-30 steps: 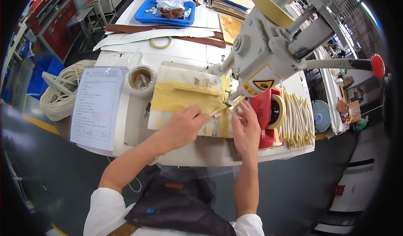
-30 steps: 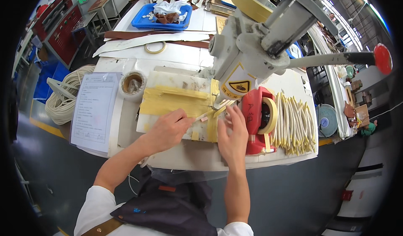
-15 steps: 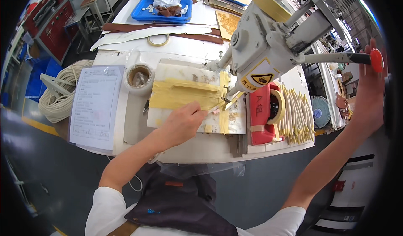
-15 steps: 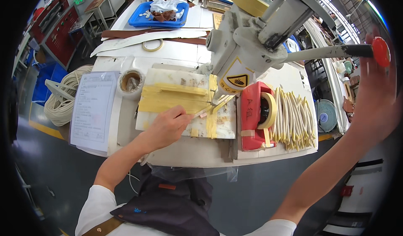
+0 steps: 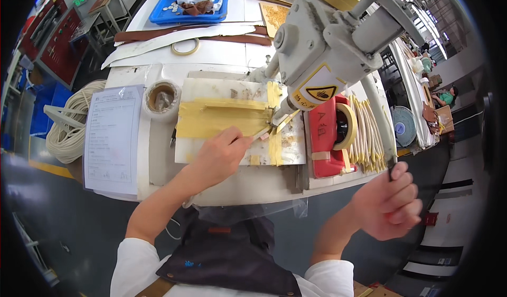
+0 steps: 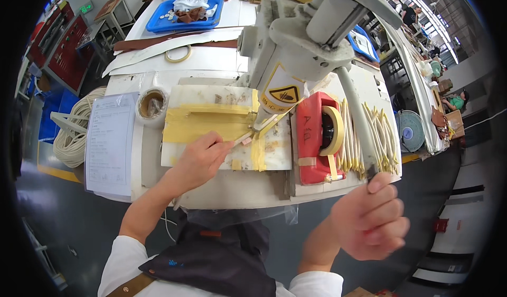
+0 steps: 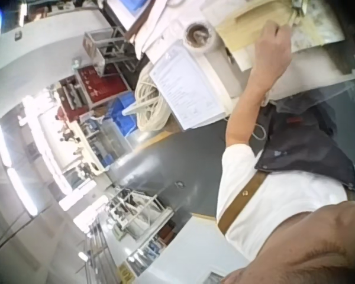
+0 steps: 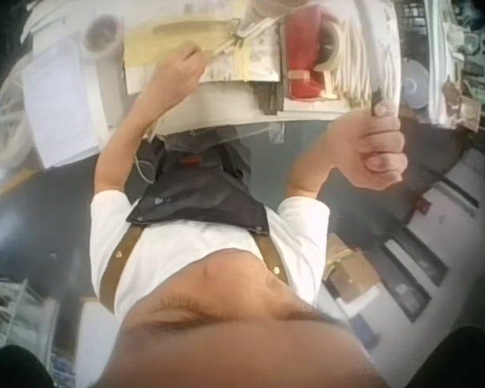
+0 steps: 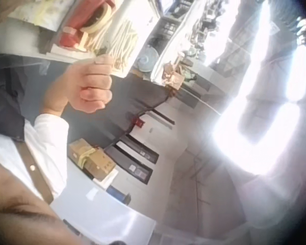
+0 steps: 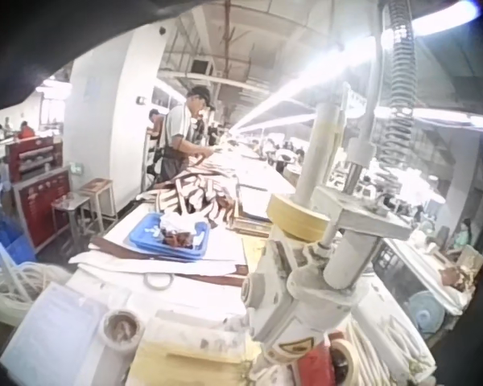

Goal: The person inserts a yellow plastic tip into the end of a white cord and secures it using a manual press machine. They repeat this process for multiple cords, placing the finished items on a stack to the right of the workstation.

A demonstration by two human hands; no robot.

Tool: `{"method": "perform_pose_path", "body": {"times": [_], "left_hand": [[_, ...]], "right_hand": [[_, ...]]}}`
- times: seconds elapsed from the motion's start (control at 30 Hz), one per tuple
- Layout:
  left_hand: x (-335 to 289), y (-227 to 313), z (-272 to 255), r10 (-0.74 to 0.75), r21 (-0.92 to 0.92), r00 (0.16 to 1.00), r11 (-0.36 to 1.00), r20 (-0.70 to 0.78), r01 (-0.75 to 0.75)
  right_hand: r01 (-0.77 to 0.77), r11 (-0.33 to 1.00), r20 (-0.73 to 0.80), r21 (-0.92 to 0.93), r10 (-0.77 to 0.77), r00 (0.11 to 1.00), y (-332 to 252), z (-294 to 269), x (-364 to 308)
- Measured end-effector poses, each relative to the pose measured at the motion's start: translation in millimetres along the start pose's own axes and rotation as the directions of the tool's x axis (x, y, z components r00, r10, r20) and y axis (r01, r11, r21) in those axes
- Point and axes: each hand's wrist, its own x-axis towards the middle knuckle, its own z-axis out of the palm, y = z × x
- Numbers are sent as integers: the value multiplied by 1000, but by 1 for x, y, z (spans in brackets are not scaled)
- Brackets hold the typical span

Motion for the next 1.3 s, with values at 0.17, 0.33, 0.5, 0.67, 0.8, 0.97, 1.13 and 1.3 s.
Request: {"method": "perform_pose_path", "body": {"times": [0.17,0.33,0.5,0.67,0.8,0.97,1.13,1.3], "left_hand": [[0,1,-1,10,16,996,1000,-86,-9],[-3,2,-1,-67,43,975,996,-212,78],[-4,11,-6,-226,38,948,970,-225,241],[-6,8,-9,-268,-54,921,963,-283,264],[-10,-3,0,-422,-325,877,882,-228,340],[-10,-4,-8,-491,-515,863,773,-116,370],[-10,-4,-11,-510,-540,856,746,-88,389],[-9,-1,-12,-523,-550,849,732,-76,402]], "right_hand": [[-71,995,124,-72,79,989,-11,-8,25],[-241,970,-253,-23,227,940,-3,10,132],[-336,941,-226,-30,321,920,31,39,187],[-6,658,76,-753,96,993,26,12,112],[-76,513,212,-855,480,851,23,31,-21],[-180,352,135,-918,708,693,96,25,-101],[-92,345,186,-934,690,700,133,23,-103],[-71,330,189,-941,692,697,135,19,-95]]}}
